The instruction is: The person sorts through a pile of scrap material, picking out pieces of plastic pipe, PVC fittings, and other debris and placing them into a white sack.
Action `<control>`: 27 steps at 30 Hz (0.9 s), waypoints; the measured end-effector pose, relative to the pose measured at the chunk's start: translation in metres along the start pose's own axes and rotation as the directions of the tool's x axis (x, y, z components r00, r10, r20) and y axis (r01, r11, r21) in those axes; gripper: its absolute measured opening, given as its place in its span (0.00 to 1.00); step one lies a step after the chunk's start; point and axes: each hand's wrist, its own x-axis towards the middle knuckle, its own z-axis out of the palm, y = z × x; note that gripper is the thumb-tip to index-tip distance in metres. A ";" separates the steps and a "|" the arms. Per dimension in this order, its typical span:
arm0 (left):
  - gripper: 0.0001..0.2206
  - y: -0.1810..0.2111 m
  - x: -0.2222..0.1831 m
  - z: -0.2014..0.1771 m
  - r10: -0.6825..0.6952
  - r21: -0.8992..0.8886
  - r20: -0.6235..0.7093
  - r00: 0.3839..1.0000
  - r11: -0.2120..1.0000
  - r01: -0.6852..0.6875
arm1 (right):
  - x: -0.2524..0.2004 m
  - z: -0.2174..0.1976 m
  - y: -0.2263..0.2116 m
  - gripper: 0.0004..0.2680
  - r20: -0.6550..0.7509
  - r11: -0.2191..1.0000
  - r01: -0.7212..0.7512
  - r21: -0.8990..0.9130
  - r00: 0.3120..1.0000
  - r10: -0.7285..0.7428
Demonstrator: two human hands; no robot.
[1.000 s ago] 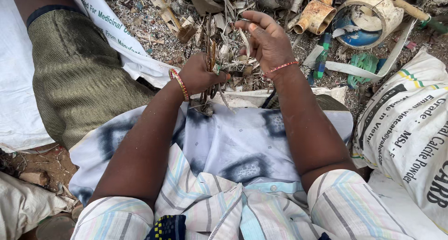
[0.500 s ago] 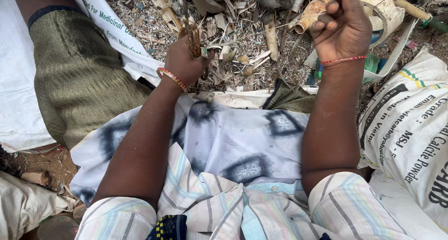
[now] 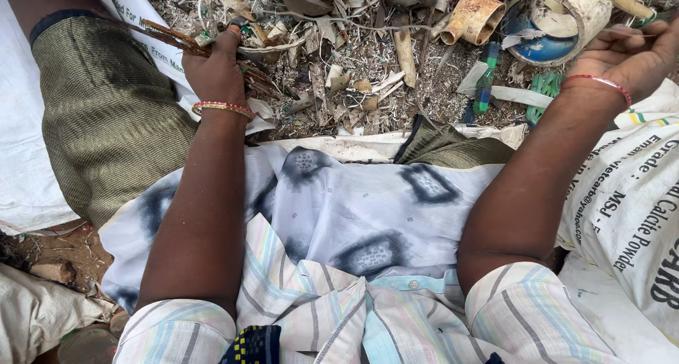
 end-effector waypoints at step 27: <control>0.10 0.030 -0.047 0.027 -0.485 0.660 0.663 0.571 0.738 -0.139 | -0.184 0.147 0.063 0.06 0.638 0.978 0.068 -0.195 0.766 0.074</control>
